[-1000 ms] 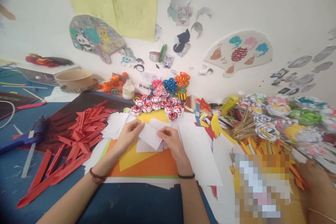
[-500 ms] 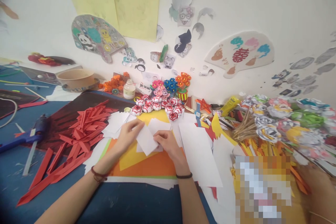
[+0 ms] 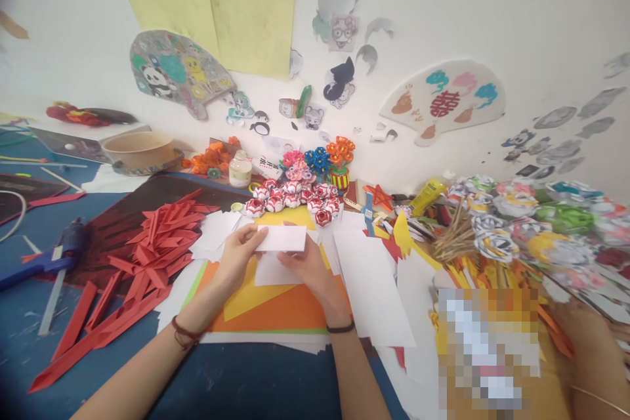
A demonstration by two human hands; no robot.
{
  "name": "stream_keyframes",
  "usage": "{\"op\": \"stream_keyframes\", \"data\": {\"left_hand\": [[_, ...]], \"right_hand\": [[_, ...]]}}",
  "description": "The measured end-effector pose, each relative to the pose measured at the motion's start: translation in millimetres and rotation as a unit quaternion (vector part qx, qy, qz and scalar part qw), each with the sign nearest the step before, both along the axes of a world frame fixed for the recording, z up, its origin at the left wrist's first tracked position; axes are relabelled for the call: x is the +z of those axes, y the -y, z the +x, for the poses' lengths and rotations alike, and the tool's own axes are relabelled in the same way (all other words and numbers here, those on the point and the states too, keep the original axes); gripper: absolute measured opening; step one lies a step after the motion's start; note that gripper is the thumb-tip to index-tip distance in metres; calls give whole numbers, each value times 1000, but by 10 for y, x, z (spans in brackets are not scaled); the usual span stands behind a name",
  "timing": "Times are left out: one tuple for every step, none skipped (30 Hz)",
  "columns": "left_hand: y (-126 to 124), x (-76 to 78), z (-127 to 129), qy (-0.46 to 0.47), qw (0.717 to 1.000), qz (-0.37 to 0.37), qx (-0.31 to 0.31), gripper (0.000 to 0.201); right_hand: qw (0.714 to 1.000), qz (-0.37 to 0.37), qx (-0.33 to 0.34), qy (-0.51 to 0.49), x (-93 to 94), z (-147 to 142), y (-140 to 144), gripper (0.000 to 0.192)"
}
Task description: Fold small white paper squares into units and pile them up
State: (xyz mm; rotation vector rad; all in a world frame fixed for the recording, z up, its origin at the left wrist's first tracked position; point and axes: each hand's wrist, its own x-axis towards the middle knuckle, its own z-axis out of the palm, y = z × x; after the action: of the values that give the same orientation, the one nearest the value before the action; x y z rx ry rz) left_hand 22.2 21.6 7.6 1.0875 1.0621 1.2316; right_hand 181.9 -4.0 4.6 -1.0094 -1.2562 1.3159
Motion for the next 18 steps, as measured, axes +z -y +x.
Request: {"op": "stream_keyframes", "data": {"left_hand": [[12, -13, 23, 6, 999, -17, -28, 34], [19, -24, 38, 7, 998, -29, -52, 35], [22, -29, 45, 0, 997, -34, -70, 36], [24, -28, 47, -19, 996, -31, -77, 38], [27, -20, 44, -50, 996, -17, -74, 39], [30, -5, 38, -91, 994, 7, -63, 39], [35, 15, 31, -132, 989, 38, -50, 37], [41, 40, 24, -168, 982, 70, -43, 34], [48, 64, 18, -194, 975, 101, -43, 31], [54, 86, 13, -210, 968, 127, -51, 29], [59, 103, 10, -218, 963, 147, -64, 28], [62, 113, 8, -221, 959, 160, -78, 28], [63, 116, 7, -223, 957, 166, -88, 28], [62, 112, 6, -225, 955, 167, -92, 29], [60, 102, 6, -228, 955, 165, -94, 28], [56, 88, 5, -232, 954, 164, -96, 27], [53, 73, 5, -238, 952, 166, -94, 25], [51, 57, 6, -246, 950, 173, -88, 24]], "right_hand": [[1000, 6, -14, -14, -10, -2, -7, 59], [999, 9, -23, -22, -23, 4, -18, 58], [999, 10, -28, -23, -37, 16, -31, 57], [999, 10, -33, -19, -51, 34, -46, 55], [999, 9, -40, -11, -61, 53, -59, 53], [999, 8, -47, 0, -67, 72, -69, 51], [998, 8, -57, 14, -67, 88, -76, 49], [997, 8, -66, 30, -62, 100, -78, 48], [996, 9, -74, 45, -53, 108, -77, 47], [995, 11, -79, 59, -42, 112, -73, 46], [994, 12, -80, 69, -30, 114, -68, 46], [994, 14, -78, 76, -20, 115, -63, 45], [994, 16, -72, 79, -13, 116, -58, 45], [994, 17, -65, 80, -9, 117, -56, 45], [995, 17, -58, 81, -10, 121, -55, 45], [995, 15, -51, 83, -14, 127, -56, 45], [995, 13, -44, 85, -20, 133, -57, 45], [996, 11, -35, 87, -27, 140, -57, 44]]}}
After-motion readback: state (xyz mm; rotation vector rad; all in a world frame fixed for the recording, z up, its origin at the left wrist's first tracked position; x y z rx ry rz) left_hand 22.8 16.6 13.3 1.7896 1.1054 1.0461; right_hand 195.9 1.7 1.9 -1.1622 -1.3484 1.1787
